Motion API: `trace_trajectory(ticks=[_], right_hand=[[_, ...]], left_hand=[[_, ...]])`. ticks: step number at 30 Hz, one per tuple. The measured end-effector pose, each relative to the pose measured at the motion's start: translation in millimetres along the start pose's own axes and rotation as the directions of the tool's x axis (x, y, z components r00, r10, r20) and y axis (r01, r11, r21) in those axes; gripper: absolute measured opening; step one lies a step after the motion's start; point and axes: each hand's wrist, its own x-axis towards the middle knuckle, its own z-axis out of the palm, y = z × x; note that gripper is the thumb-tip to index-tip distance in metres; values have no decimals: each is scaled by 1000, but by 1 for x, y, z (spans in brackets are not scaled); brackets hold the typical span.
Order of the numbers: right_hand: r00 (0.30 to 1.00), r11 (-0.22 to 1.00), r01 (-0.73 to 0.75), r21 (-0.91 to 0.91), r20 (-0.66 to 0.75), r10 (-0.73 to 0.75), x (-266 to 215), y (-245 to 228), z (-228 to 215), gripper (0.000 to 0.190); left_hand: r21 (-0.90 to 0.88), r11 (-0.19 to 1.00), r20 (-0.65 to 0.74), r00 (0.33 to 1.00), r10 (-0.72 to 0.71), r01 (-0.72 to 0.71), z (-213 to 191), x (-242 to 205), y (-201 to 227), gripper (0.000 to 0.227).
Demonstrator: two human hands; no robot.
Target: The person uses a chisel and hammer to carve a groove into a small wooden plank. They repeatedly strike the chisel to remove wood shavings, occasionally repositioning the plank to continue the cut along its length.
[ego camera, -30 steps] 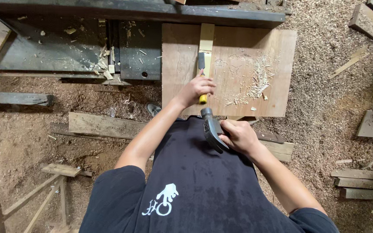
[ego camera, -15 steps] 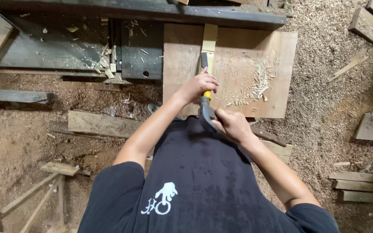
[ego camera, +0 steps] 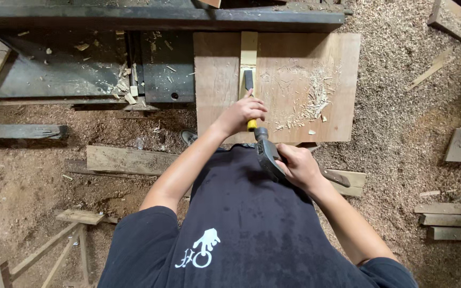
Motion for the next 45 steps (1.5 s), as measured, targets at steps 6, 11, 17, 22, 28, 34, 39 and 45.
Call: trace_trajectory(ticks=[6,11,17,22,28,34,39,45], right_hand=[[997,997,75,7,-16,-75,-3,1,-5,30],[984,982,174,72,-41,-171,7,1,-2,29],[992,993,116,-23,-43,-117,20,0,9,23],[993,992,104,73,-67,-100,24,3,3,24],[995,986,53,156,-88,-40,34,-2,6,18],[955,947,285,149,-126,-268,39,-3,2,25],[994,995,99,-15,-35,-99,28,-2,6,29],[989,990,138,32,-52,-136,21,1,3,24]], left_hand=[[-18,999,42,998,-39,40,-10,14,1,24],[-83,995,27,998,-58,60,-18,24,0,22],[-168,983,26,998,-65,68,-30,31,-3,27],[-148,988,62,997,-38,47,-27,36,-8,29],[-184,981,66,997,-42,54,-26,33,-13,25],[-157,987,91,996,-14,28,-26,33,-21,24],[-118,993,129,992,-1,17,-15,31,-22,23],[-96,995,172,985,21,-4,-3,27,-29,25]])
